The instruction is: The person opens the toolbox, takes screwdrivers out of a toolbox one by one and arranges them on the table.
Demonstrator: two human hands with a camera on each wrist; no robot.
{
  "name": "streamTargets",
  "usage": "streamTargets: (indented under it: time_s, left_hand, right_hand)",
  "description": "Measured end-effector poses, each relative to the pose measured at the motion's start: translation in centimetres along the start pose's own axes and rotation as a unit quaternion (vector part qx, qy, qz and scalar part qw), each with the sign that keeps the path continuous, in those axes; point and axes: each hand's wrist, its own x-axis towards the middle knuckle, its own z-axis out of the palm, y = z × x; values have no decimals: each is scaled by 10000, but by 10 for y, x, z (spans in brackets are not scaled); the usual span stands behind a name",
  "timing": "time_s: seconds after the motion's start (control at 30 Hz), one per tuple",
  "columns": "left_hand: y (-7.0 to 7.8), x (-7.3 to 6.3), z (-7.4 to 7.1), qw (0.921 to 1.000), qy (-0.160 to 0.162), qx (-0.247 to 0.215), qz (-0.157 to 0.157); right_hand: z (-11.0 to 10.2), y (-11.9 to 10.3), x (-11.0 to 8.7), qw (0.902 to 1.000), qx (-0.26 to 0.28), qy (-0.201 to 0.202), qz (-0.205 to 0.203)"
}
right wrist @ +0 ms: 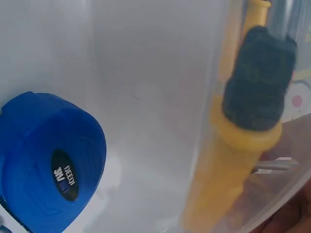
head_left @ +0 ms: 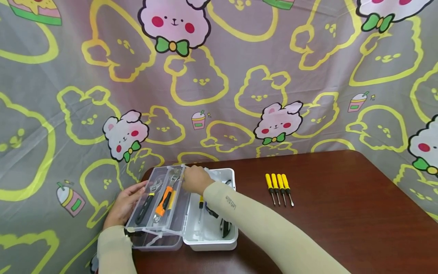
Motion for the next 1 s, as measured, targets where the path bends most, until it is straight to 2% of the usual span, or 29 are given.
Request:
streamTargets:
  time_s: [0.17,0.27,0.5,0.7,1.0]
  left_hand:
    - [2,-1,1,10000,15,76,-22]
    - [1,-1,1,10000,6,61,24]
    - [0,0,1,10000,60,-10,-72]
    - [-2,1,-2,10000,14,8,38]
    - [-4,4,-1,10000,21,-18,-22]
  right_hand:
    - [1,4,1,9991,388,-167,75]
    - [1,4,0,9985,423,-309,166]
    - [-4,-1,-6,9980,-102,-555,281]
    - [-7,-1,-7,9986,-226,-383,272]
    - [-12,3,-7,9995,-181,-203,178]
